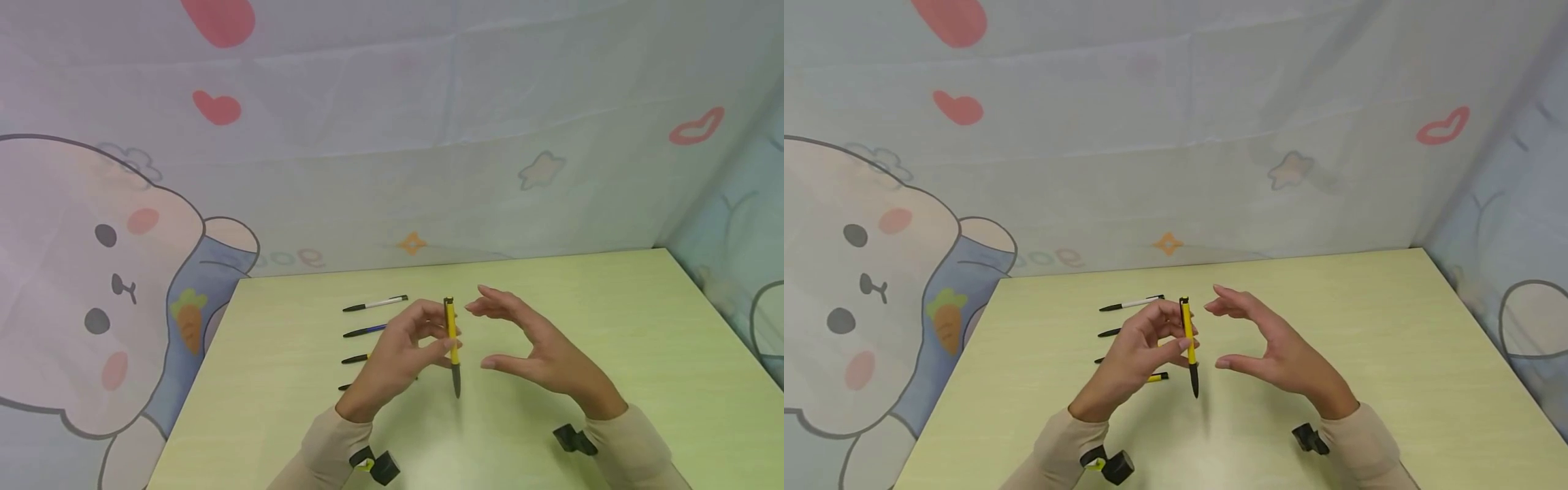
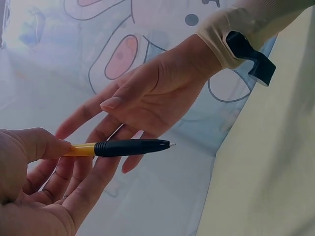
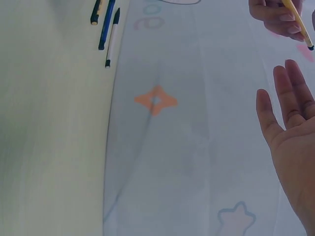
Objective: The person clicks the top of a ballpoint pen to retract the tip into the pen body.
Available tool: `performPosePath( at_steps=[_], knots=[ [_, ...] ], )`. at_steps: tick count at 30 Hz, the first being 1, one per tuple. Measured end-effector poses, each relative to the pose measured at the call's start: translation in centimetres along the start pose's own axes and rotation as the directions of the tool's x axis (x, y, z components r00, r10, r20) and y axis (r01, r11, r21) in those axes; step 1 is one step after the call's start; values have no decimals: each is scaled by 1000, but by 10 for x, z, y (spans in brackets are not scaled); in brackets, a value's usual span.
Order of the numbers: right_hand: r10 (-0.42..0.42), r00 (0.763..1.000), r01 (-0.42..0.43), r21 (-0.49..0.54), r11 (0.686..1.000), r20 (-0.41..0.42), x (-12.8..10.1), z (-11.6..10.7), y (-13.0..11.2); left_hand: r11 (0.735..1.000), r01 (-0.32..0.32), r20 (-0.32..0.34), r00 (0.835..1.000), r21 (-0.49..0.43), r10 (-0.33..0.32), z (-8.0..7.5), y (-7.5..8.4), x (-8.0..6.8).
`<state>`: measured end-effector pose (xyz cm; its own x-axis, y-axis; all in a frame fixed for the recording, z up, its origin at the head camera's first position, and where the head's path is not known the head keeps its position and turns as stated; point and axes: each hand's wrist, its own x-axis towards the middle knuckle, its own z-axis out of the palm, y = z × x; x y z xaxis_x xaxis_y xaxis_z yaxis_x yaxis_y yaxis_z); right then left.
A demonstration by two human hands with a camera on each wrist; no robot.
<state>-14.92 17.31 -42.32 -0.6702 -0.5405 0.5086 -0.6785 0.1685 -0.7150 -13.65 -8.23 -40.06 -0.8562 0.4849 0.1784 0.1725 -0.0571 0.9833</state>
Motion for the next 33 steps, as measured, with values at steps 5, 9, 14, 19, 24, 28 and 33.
performPosePath(
  at_steps=[5,9,14,19,24,28,33],
  knots=[
    [-15,1000,15,0,1000,7,6,2,-2,1000,-14,5,1000,-2,14,2,2,1],
    [-43,999,43,2,999,4,8,4,0,1000,-16,7,1000,-3,16,3,4,1],
    [-55,998,55,3,998,15,11,7,0,1000,-21,10,1000,3,21,4,5,1],
    [-99,995,99,-1,995,28,17,8,-2,1000,-24,16,1000,20,24,5,5,2],
    [-93,995,94,-25,995,40,19,10,-3,999,-18,23,1000,37,17,6,5,3],
    [-90,995,92,-38,995,42,20,11,-3,999,-23,24,999,39,22,6,5,3],
    [-106,994,108,-35,994,39,21,13,-2,999,-27,21,999,31,26,5,6,3]
  ],
)
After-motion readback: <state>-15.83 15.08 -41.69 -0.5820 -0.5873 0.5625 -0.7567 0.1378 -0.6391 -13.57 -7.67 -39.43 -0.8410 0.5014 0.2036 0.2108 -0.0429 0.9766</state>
